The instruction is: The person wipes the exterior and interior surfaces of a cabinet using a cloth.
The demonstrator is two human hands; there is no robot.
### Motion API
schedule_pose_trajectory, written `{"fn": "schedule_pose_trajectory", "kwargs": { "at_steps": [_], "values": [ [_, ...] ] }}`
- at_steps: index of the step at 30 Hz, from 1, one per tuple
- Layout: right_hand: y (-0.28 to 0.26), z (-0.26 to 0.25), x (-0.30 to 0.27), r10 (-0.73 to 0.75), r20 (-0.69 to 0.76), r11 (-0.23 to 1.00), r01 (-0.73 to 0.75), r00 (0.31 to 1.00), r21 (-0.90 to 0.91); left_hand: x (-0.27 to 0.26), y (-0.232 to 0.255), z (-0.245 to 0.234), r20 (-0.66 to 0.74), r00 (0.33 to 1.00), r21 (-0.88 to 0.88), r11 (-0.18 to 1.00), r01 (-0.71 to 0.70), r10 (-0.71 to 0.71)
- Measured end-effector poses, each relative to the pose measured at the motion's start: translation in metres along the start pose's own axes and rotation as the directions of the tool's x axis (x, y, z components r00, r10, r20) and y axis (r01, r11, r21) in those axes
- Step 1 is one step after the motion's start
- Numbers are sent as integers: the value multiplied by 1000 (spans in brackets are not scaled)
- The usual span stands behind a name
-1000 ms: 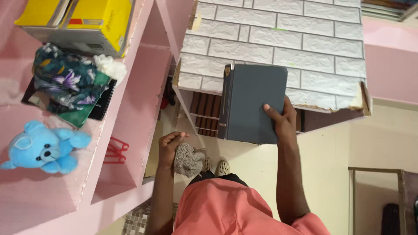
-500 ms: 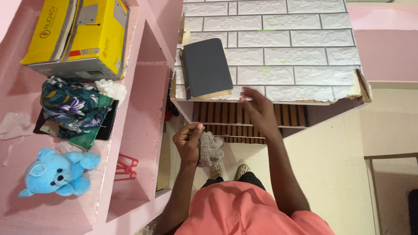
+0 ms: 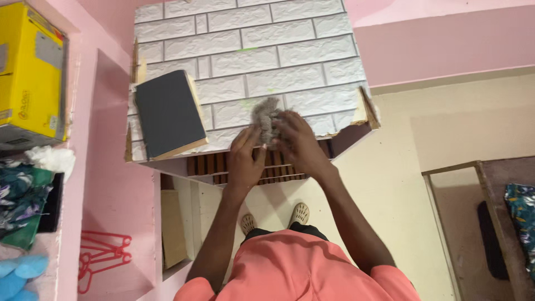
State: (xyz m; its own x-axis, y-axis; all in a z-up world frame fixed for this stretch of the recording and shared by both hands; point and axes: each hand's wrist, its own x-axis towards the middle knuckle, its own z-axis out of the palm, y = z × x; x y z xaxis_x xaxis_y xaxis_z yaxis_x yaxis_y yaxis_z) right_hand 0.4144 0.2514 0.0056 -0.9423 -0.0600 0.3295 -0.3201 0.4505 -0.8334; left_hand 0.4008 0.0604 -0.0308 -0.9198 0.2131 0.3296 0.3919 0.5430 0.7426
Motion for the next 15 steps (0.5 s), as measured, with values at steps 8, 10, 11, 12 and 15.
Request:
{"fn": "schedule_pose_trajectory", "kwargs": {
  "at_steps": [8,10,11,12,15],
  "values": [
    [59,-33,-13,-114,-40,938,95,993,-335,18,27,64,142,987,208,972,-110,81],
    [70,-57,-5,-88,-72,919,53,994,-390,46,37,87,180,973,146,975,-169,142],
    [74,-67,-2,-70,-100,896,19,993,-445,63,41,98,244,961,89,984,-155,129],
    [77,-78,2,-66,-105,896,13,992,-444,74,46,106,304,945,33,989,-141,124],
    [79,-102,25,-47,-169,895,-34,984,-445,104,65,120,385,920,25,997,67,-71]
  ]
}}
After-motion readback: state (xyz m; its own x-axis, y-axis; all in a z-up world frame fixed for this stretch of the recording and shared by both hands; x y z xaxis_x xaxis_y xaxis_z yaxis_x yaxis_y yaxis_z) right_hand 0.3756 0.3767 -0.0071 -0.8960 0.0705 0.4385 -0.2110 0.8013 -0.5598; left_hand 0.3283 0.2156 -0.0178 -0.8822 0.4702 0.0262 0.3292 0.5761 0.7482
